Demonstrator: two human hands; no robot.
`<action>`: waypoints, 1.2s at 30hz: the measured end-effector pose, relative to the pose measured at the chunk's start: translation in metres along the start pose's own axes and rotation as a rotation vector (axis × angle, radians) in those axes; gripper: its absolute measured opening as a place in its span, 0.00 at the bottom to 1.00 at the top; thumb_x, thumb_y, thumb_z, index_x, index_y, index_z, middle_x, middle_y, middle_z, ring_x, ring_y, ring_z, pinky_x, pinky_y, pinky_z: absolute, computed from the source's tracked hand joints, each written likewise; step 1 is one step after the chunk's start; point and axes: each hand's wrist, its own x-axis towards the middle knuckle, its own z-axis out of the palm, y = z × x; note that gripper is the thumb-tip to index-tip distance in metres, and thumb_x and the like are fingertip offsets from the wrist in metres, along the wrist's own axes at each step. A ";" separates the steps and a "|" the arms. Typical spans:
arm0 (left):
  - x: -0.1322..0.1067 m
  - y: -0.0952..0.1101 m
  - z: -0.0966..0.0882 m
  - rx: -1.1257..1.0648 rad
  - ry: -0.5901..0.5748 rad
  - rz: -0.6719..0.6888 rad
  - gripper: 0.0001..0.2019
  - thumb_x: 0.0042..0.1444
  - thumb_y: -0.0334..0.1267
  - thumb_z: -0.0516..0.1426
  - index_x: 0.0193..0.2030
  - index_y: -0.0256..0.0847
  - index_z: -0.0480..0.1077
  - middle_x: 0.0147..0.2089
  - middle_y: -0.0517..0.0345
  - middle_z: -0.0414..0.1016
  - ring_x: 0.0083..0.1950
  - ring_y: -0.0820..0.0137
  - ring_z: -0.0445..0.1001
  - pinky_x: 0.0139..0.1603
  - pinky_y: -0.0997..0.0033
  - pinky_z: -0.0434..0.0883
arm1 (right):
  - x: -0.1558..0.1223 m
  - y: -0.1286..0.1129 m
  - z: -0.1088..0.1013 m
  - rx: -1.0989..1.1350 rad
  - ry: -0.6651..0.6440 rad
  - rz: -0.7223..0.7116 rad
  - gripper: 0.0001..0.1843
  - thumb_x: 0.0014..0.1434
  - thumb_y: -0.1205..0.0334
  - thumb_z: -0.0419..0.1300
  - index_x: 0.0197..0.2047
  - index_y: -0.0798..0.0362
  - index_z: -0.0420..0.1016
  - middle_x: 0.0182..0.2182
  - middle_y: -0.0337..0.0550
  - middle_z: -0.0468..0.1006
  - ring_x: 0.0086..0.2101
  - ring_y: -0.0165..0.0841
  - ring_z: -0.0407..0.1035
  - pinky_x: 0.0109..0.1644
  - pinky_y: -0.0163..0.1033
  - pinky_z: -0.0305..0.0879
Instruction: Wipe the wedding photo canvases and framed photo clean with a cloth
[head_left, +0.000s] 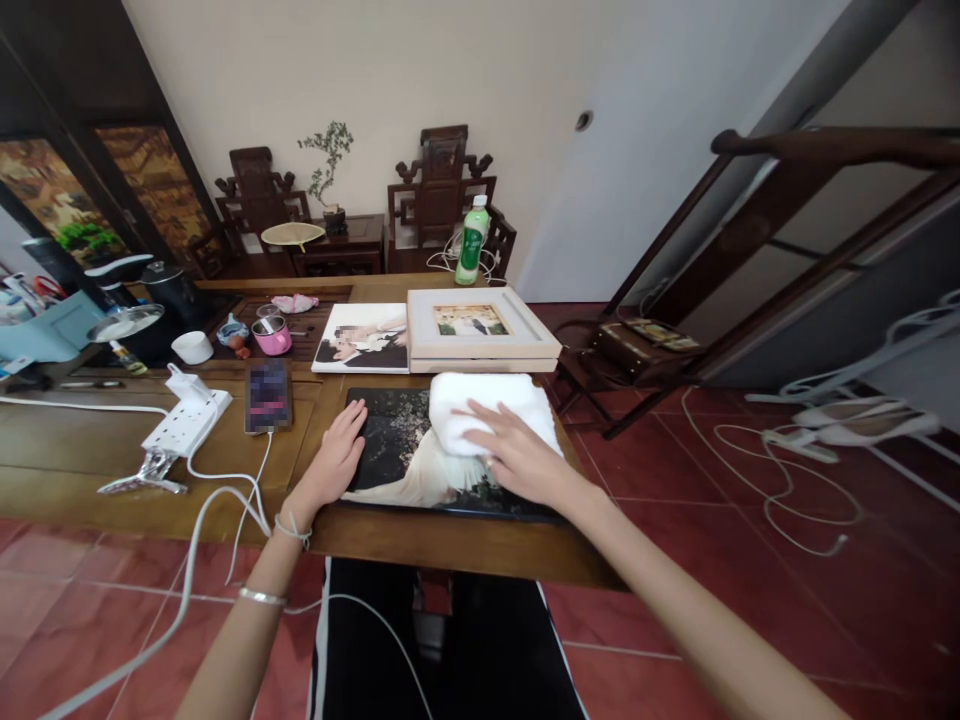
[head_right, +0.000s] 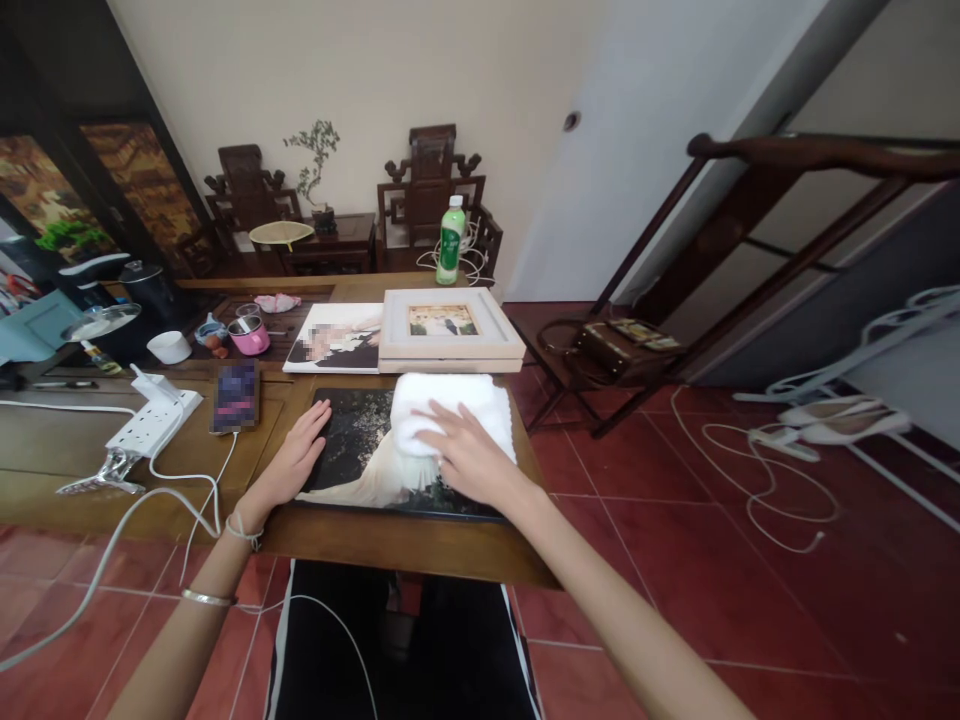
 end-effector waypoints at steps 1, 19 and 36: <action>0.000 0.000 0.000 -0.003 0.001 0.000 0.24 0.65 0.38 0.42 0.68 0.42 0.52 0.72 0.49 0.48 0.72 0.63 0.44 0.69 0.48 0.45 | 0.010 0.004 0.001 -0.007 -0.007 0.014 0.26 0.49 0.79 0.49 0.49 0.54 0.72 0.62 0.53 0.62 0.64 0.49 0.47 0.62 0.67 0.48; 0.000 0.000 0.001 0.011 -0.001 -0.004 0.24 0.65 0.38 0.42 0.68 0.44 0.51 0.72 0.51 0.47 0.72 0.63 0.44 0.69 0.49 0.45 | -0.044 -0.088 0.006 0.032 -0.111 -0.118 0.26 0.45 0.78 0.52 0.46 0.51 0.76 0.65 0.47 0.57 0.66 0.51 0.38 0.64 0.68 0.36; 0.000 0.006 -0.001 -0.007 -0.018 -0.058 0.24 0.65 0.38 0.42 0.68 0.41 0.52 0.72 0.49 0.46 0.72 0.62 0.43 0.69 0.47 0.44 | 0.045 -0.052 0.013 -0.066 -0.083 -0.003 0.29 0.49 0.79 0.51 0.54 0.54 0.70 0.63 0.54 0.62 0.64 0.53 0.46 0.61 0.70 0.42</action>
